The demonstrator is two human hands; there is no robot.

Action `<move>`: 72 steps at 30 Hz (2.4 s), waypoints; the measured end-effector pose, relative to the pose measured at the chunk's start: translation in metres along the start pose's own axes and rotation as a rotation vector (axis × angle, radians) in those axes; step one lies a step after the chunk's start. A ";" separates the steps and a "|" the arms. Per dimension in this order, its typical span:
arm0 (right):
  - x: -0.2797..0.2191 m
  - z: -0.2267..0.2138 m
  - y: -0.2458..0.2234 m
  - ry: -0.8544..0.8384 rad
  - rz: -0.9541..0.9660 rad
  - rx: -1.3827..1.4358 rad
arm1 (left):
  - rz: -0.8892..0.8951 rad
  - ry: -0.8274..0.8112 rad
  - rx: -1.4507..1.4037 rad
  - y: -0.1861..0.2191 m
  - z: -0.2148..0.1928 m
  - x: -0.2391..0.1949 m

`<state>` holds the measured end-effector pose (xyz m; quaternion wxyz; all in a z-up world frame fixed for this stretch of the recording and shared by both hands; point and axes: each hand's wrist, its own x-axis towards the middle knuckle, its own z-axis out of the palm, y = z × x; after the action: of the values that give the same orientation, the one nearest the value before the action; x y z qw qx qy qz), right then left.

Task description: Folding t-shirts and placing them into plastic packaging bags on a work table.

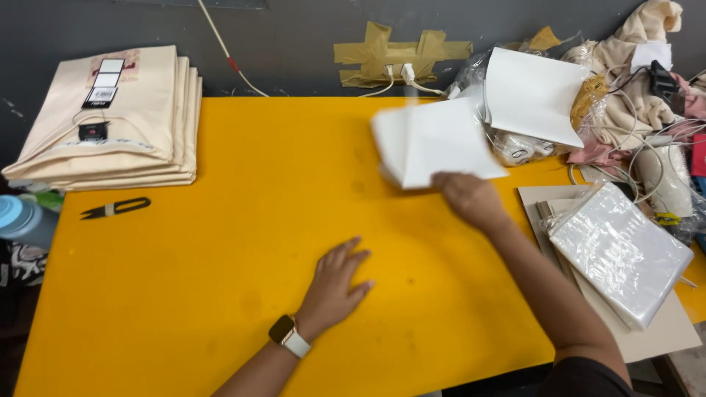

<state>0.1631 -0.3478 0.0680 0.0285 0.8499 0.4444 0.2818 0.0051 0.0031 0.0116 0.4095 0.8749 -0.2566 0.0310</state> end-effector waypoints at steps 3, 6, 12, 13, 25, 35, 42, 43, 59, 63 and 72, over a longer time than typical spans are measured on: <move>0.011 0.015 -0.045 0.069 0.042 -0.004 | -0.117 0.116 -0.223 0.005 -0.013 0.006; 0.036 0.020 -0.026 0.157 0.127 -0.057 | -0.112 0.116 -0.248 0.009 -0.019 0.005; -0.002 -0.047 -0.050 0.184 0.354 0.141 | -0.099 0.130 -0.318 -0.025 -0.005 0.006; -0.027 -0.056 -0.071 0.192 0.334 0.159 | -0.113 0.151 -0.306 -0.025 -0.021 0.009; -0.148 -0.067 -0.167 0.320 1.073 0.811 | -0.396 0.673 0.860 -0.163 -0.270 -0.001; -0.114 -0.078 -0.197 0.275 0.993 0.309 | -0.097 0.395 1.400 -0.234 -0.299 0.000; -0.088 -0.091 -0.199 -0.453 0.910 0.124 | 0.119 0.551 1.433 -0.131 -0.261 -0.016; -0.092 -0.083 -0.196 -0.467 0.929 0.124 | 0.133 0.536 1.418 -0.098 -0.240 -0.028; -0.105 -0.068 -0.172 0.651 1.493 1.240 | 0.105 0.234 0.982 0.088 -0.013 -0.149; -0.171 0.003 -0.108 0.434 1.474 1.036 | 0.099 0.217 0.993 0.085 -0.009 -0.153; -0.162 0.005 -0.085 0.348 1.541 0.958 | 0.080 0.176 1.027 0.085 -0.013 -0.153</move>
<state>0.0301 -0.4202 -0.0350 -0.5887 0.7775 -0.1770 0.1327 -0.1656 0.0318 0.0393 -0.0539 0.9466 -0.2059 0.2421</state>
